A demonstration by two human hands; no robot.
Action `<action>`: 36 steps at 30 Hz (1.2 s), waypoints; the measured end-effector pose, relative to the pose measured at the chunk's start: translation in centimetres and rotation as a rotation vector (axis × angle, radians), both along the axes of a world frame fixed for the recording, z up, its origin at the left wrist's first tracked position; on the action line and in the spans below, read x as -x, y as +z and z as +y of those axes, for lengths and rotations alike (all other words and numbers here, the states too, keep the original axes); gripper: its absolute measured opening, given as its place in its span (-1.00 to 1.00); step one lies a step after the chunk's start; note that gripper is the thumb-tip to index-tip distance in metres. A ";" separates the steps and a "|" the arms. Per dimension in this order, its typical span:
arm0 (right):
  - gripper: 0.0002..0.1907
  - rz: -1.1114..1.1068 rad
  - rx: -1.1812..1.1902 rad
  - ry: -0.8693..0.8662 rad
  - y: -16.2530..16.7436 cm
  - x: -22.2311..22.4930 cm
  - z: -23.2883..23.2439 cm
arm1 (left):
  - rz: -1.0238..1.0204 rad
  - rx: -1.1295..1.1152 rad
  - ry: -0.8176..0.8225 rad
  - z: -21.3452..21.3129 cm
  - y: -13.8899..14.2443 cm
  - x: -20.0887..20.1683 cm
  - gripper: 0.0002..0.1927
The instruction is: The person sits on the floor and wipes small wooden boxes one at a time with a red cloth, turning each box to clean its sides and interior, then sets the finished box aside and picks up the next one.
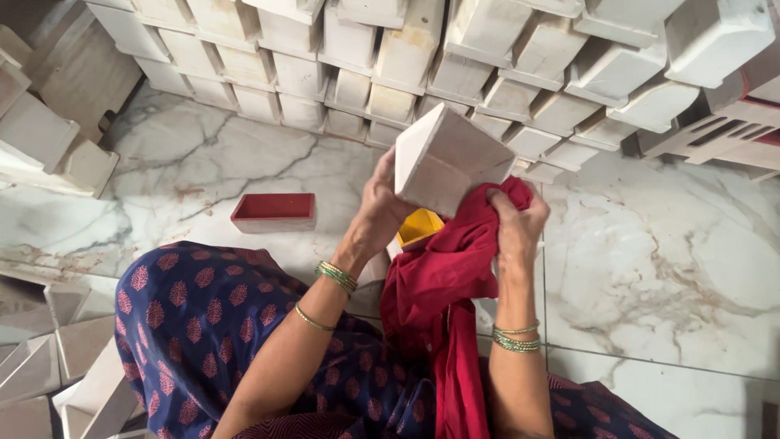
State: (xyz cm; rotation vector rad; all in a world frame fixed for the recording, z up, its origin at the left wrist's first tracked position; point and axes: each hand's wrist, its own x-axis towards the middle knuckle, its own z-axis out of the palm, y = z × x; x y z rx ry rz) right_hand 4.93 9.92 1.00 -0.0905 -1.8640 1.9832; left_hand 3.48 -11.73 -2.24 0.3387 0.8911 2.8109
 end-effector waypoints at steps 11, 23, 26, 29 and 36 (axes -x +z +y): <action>-0.79 -0.150 -0.083 0.321 1.1 -2.1 -5.0 | -0.160 -0.134 0.223 -0.2 -2.2 0.0 -0.38; -0.88 0.281 -0.737 0.164 1.5 -4.8 -9.4 | -0.273 -0.213 0.256 -0.5 -1.1 0.0 -0.34; -0.73 0.585 -0.904 0.218 -0.5 -6.0 -12.3 | -0.363 -0.201 0.386 -1.3 -2.1 0.6 -0.35; -0.68 0.632 -1.025 0.067 -1.1 -4.6 -11.0 | -0.235 -0.253 0.280 -1.3 -2.2 0.6 -0.44; -0.62 0.492 -0.978 -0.100 0.0 -2.8 -7.3 | -0.152 -0.120 0.193 0.2 -1.1 -1.0 -0.36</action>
